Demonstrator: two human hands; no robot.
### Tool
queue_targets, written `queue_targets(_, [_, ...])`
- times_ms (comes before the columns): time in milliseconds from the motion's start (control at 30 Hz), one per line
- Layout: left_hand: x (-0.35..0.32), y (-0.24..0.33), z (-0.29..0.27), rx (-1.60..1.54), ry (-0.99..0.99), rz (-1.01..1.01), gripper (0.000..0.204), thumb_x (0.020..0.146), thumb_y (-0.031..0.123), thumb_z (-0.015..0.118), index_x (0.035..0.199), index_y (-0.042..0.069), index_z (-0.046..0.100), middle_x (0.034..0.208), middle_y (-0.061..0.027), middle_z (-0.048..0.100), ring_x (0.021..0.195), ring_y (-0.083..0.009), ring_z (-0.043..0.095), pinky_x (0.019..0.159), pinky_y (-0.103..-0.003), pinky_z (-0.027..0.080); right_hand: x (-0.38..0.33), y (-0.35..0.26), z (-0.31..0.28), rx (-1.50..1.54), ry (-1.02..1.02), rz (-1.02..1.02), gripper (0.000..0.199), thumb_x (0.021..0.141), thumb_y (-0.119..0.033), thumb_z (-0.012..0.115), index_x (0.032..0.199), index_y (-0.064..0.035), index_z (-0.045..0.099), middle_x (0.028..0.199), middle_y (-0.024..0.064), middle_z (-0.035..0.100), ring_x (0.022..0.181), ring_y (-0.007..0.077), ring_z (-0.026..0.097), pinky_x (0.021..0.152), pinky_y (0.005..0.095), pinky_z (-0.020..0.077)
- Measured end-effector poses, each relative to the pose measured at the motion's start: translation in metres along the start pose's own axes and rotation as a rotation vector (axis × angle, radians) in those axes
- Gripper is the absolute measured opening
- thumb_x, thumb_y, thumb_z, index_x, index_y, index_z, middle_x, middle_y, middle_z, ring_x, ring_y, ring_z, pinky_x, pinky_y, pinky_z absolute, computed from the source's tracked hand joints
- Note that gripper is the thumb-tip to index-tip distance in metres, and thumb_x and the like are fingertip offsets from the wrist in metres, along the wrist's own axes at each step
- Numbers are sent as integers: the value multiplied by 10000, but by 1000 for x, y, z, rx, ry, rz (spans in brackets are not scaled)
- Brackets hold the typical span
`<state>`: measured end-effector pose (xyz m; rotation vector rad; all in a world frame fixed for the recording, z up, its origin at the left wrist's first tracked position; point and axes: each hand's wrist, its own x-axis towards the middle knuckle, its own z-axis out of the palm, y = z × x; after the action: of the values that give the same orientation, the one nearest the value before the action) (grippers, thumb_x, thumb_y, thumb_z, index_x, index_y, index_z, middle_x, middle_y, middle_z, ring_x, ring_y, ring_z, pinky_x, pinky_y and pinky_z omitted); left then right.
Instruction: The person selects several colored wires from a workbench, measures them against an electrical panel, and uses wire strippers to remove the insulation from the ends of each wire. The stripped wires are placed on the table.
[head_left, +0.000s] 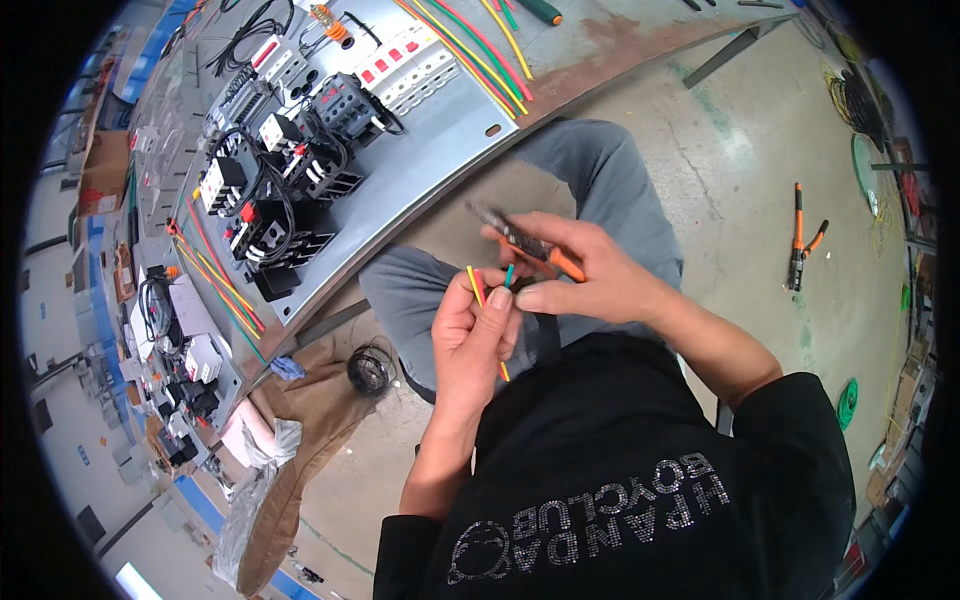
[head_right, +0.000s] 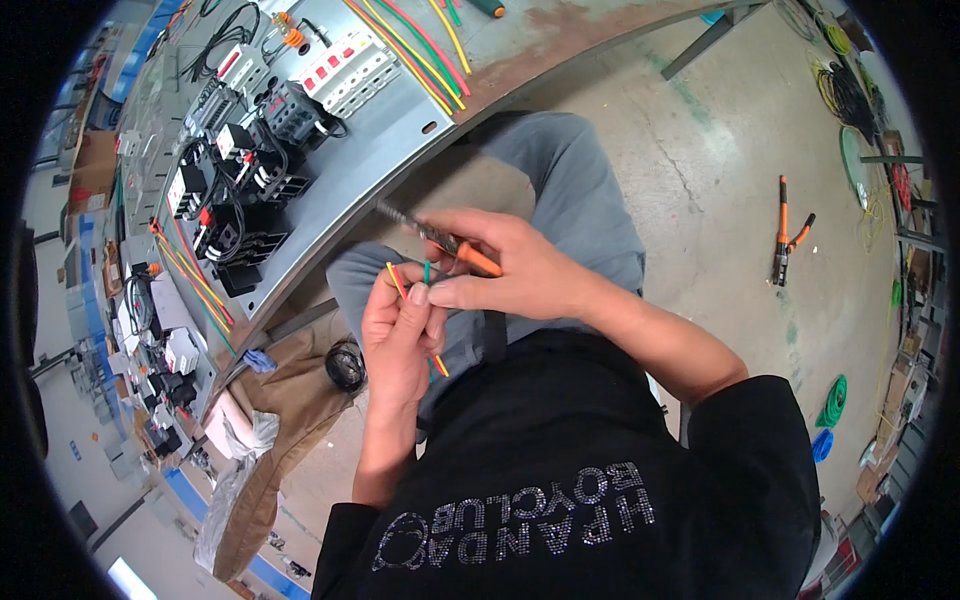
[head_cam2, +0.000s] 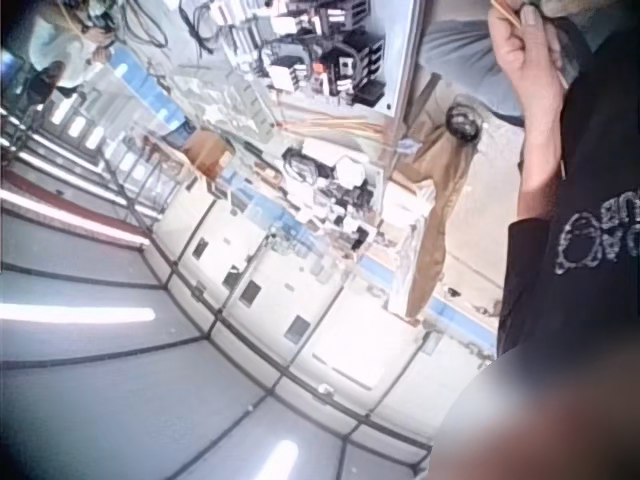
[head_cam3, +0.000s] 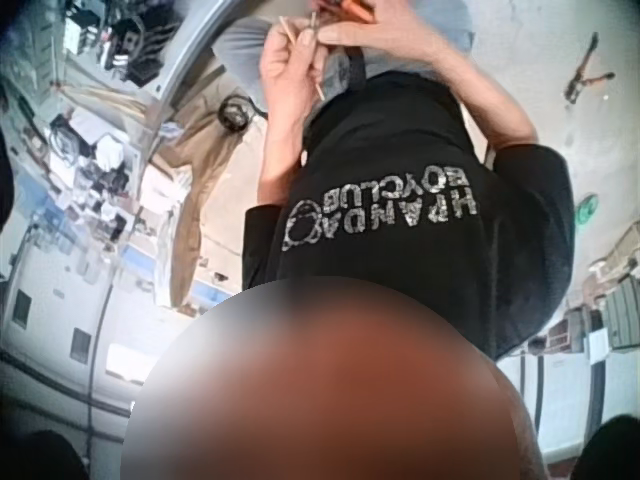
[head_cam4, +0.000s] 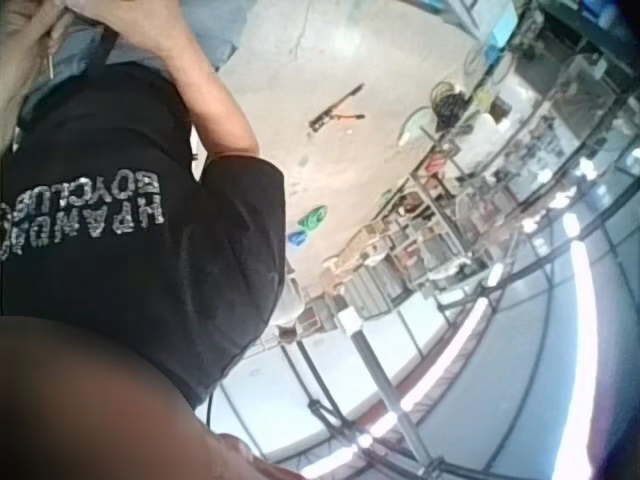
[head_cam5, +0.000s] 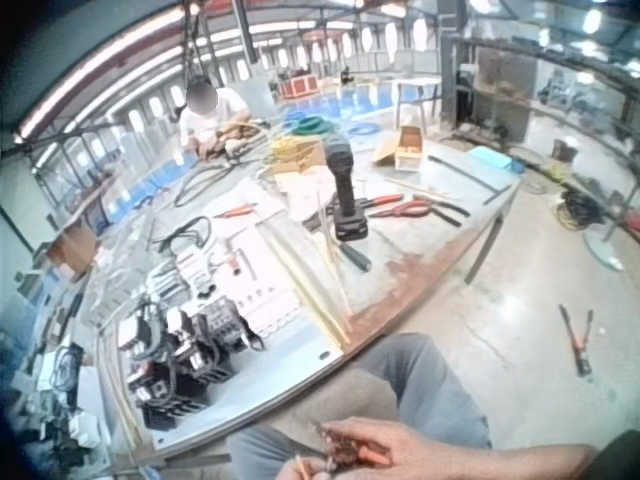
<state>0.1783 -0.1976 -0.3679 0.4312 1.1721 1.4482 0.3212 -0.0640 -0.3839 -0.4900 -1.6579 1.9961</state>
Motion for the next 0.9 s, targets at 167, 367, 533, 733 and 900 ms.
queue_targets(167, [-3, 16, -7, -151, -43, -82, 164, 1054, 185, 578, 1171, 73, 598, 738, -11, 541, 536, -25, 328, 461, -197, 214, -2, -7, -3, -415, -94, -84, 510, 818, -124, 745, 1296, -32, 595, 1110, 144, 624, 1032, 349, 634, 902, 409, 511])
queue_targets(367, [-9, 15, -18, -185, -56, -117, 186, 1048, 173, 581, 1195, 61, 595, 747, -18, 546, 533, -26, 330, 471, -192, 223, 0, -10, 1, -711, -73, -284, 581, 733, -49, 692, 1306, -97, 616, 1075, 130, 608, 999, 359, 597, 886, 452, 491])
queue_targets(533, [-10, 15, -20, -71, -33, -78, 190, 1044, 148, 576, 1210, 56, 588, 721, -16, 526, 512, -36, 318, 463, -203, 232, -1, -14, -1, -794, -89, -289, 612, 716, -58, 704, 1320, -130, 637, 1053, 118, 600, 959, 343, 591, 862, 446, 488])
queue_targets(733, [-9, 15, -19, -43, -34, -71, 185, 1048, 134, 558, 1216, 59, 580, 712, -21, 526, 499, -37, 308, 454, -204, 234, -1, -17, -5, -801, -106, -274, 610, 697, -69, 709, 1302, -130, 659, 960, 95, 586, 888, 323, 588, 804, 431, 490])
queue_targets(900, [-10, 16, -17, -77, -19, -77, 176, 1037, 169, 603, 1173, 57, 609, 737, 0, 540, 539, -20, 317, 472, -199, 206, -1, -15, -5, -791, -98, -291, 610, 690, -62, 703, 1295, -127, 664, 930, 92, 579, 866, 320, 586, 780, 424, 491])
